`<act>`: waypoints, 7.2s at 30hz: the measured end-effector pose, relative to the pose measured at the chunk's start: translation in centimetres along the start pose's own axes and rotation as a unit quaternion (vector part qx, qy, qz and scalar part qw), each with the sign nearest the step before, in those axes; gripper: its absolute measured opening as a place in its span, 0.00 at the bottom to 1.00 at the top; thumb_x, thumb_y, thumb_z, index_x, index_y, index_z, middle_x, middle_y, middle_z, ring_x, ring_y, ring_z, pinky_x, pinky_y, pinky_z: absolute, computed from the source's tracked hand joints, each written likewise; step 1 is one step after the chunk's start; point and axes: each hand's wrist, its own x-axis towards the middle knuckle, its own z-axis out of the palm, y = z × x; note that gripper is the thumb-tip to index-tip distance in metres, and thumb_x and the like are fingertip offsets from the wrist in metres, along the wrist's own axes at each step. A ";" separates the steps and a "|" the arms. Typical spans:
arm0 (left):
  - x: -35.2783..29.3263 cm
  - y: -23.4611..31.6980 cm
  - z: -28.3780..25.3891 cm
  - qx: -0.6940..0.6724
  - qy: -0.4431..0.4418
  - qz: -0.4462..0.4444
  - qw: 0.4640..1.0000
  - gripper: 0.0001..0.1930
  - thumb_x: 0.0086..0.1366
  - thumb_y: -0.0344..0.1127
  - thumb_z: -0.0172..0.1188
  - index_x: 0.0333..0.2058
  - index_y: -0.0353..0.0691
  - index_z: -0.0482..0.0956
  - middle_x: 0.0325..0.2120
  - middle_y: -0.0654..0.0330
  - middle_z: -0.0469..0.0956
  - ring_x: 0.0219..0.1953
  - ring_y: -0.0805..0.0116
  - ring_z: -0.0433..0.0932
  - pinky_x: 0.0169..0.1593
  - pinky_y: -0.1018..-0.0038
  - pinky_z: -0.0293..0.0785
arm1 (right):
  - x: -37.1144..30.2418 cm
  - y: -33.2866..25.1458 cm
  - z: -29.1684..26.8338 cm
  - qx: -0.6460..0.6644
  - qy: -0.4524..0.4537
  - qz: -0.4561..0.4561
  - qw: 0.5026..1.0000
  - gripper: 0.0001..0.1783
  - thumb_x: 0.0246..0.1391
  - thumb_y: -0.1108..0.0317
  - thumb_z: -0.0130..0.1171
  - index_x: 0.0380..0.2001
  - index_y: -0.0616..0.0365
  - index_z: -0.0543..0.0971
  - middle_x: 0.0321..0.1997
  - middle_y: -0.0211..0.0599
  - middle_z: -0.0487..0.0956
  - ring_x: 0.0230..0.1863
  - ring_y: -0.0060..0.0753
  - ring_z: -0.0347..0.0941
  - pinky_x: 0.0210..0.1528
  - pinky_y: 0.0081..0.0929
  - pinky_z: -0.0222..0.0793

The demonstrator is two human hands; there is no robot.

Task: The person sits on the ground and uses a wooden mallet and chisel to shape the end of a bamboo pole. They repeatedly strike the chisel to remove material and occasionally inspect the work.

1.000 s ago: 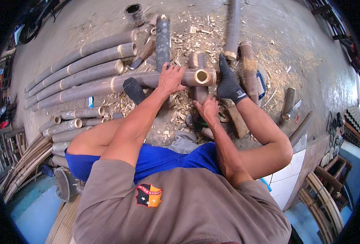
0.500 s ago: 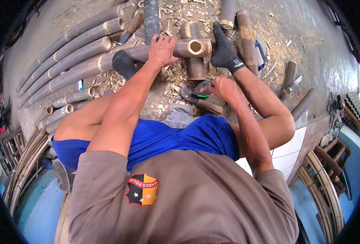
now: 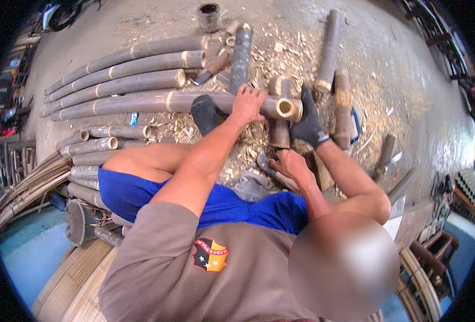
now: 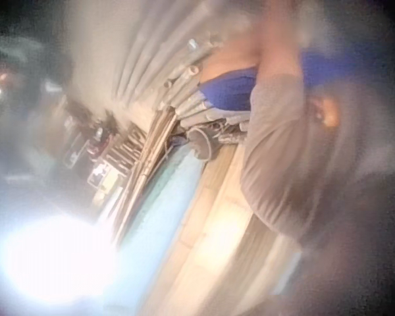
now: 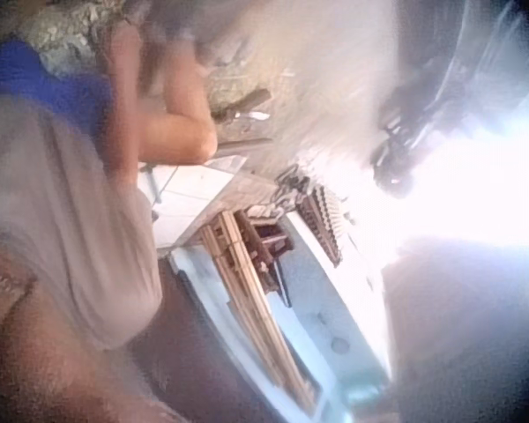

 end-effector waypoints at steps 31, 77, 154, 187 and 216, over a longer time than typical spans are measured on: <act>2.5 -1.2 -1.2 -0.098 -0.058 0.035 0.993 0.39 0.43 0.63 0.76 0.45 0.41 0.75 0.43 0.54 0.79 0.50 0.53 0.77 0.58 0.60 0.68 | 41.2 -12.6 -11.5 0.224 0.138 -0.291 0.920 0.24 0.59 0.51 0.56 0.38 0.68 0.74 0.36 0.64 0.81 0.42 0.66 0.80 0.43 0.53 0.75; 5.8 1.8 -1.1 -0.132 -0.135 0.068 0.980 0.47 0.41 0.70 0.74 0.51 0.40 0.74 0.46 0.44 0.80 0.48 0.43 0.81 0.49 0.52 0.77 | 6.2 -5.5 1.6 0.770 0.277 0.222 0.531 0.12 0.55 0.70 0.59 0.43 0.54 0.72 0.25 0.30 0.72 0.19 0.26 0.69 0.21 0.27 0.70; 5.9 1.9 -0.6 -0.153 -0.106 0.036 0.982 0.46 0.42 0.70 0.73 0.49 0.38 0.74 0.36 0.47 0.84 0.40 0.46 0.84 0.45 0.54 0.78 | 8.0 -2.1 1.0 0.648 0.258 0.218 0.683 0.07 0.58 0.67 0.60 0.34 0.58 0.75 0.23 0.31 0.74 0.21 0.26 0.71 0.23 0.32 0.71; 5.3 -0.8 -0.4 -0.124 -0.152 -0.014 0.980 0.31 0.49 0.58 0.73 0.45 0.42 0.80 0.39 0.46 0.84 0.45 0.43 0.83 0.46 0.51 0.78 | 10.3 -3.7 -2.3 0.704 0.126 0.207 0.668 0.19 0.62 0.57 0.56 0.39 0.66 0.79 0.24 0.45 0.80 0.28 0.47 0.78 0.32 0.46 0.74; 3.6 -0.7 -2.2 -0.126 -0.102 -0.026 0.986 0.45 0.36 0.78 0.70 0.41 0.42 0.84 0.37 0.51 0.85 0.45 0.51 0.85 0.48 0.58 0.80 | 10.6 -3.0 -10.7 0.777 0.036 0.105 0.620 0.16 0.64 0.52 0.51 0.42 0.54 0.73 0.25 0.33 0.75 0.15 0.34 0.71 0.18 0.35 0.71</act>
